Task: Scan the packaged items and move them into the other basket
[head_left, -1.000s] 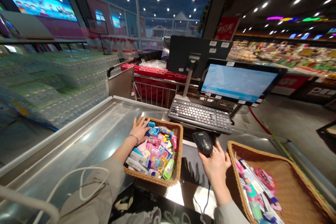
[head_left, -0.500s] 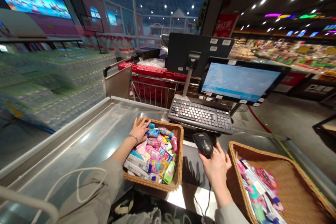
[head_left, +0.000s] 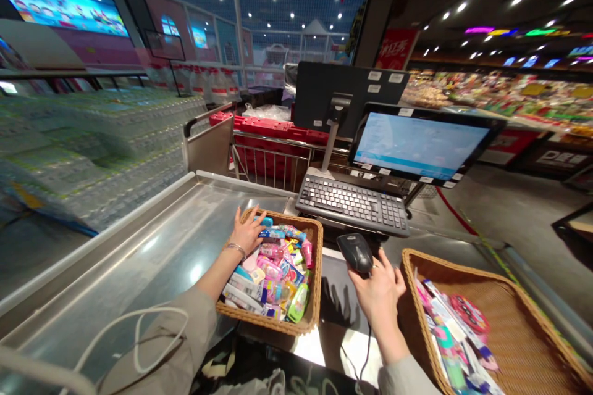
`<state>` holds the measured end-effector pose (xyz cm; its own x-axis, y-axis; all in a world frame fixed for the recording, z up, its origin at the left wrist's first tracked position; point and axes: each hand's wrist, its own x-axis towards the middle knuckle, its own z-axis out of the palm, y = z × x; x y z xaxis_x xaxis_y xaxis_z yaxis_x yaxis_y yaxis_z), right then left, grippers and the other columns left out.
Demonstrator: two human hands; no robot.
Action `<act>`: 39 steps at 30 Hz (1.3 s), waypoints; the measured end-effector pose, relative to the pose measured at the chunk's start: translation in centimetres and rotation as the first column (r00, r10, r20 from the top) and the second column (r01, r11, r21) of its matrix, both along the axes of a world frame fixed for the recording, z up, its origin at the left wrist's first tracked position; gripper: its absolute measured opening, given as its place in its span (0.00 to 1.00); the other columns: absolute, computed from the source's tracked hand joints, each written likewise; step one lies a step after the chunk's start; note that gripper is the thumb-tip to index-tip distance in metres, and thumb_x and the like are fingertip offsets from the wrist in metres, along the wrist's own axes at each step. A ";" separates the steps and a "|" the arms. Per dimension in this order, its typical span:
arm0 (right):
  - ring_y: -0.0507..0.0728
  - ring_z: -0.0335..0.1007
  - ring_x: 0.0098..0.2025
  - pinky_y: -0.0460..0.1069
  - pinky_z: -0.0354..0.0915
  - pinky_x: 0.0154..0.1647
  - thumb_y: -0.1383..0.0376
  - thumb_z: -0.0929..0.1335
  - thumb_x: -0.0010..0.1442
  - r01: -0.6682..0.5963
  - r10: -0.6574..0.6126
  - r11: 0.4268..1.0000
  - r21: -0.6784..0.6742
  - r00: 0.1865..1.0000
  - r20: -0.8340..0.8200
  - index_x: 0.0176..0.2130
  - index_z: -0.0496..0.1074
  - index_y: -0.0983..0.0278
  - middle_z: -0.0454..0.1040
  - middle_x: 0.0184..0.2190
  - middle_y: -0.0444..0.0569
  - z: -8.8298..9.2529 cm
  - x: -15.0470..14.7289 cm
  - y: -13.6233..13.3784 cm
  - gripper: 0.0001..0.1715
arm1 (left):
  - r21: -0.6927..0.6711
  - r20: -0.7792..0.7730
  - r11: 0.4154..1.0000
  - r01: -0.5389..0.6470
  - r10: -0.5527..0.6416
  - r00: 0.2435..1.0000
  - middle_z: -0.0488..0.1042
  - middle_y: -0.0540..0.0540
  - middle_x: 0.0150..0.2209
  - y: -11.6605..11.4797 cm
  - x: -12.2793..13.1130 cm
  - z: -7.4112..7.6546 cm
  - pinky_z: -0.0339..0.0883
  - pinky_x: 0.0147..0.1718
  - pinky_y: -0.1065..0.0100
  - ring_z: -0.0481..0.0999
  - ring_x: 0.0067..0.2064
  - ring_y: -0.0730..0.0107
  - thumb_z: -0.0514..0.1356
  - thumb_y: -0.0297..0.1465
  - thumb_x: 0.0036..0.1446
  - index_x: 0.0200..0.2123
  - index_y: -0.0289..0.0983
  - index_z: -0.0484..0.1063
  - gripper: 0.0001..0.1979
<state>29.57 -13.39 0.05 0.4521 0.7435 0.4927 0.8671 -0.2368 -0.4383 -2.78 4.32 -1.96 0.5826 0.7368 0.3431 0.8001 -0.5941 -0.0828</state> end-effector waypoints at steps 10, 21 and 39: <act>0.65 0.54 0.63 0.65 0.40 0.60 0.54 0.65 0.54 -0.076 0.077 0.997 -0.024 0.997 0.023 0.40 0.73 0.61 0.77 0.45 0.51 0.6 0.1 -1.0 0.18 | 0.074 0.113 0.997 0.007 -0.015 0.993 0.65 0.49 0.62 -2.4 2.8 1.9 0.18 0.61 0.32 0.53 0.67 0.48 0.64 0.32 0.53 0.42 0.47 0.77 0.12; 0.65 0.51 0.65 0.66 0.39 0.61 0.59 0.65 0.53 -0.144 0.145 0.987 -0.076 0.989 0.009 0.40 0.75 0.58 0.75 0.49 0.47 1.7 -0.1 -2.2 0.15 | 0.146 0.202 0.986 0.086 -0.114 0.973 0.67 0.47 0.60 -4.8 8.1 3.7 0.20 0.60 0.29 0.55 0.66 0.45 0.64 0.32 0.51 0.43 0.46 0.77 0.14; 0.64 0.54 0.64 0.65 0.39 0.62 0.63 0.68 0.52 -0.198 0.201 0.976 -0.088 0.979 0.023 0.39 0.75 0.58 0.76 0.47 0.47 2.7 -0.3 -3.7 0.12 | 0.170 0.222 0.976 0.136 -0.172 0.960 0.65 0.46 0.62 -5.9 13.3 3.2 0.19 0.60 0.29 0.53 0.67 0.45 0.64 0.35 0.52 0.41 0.44 0.76 0.12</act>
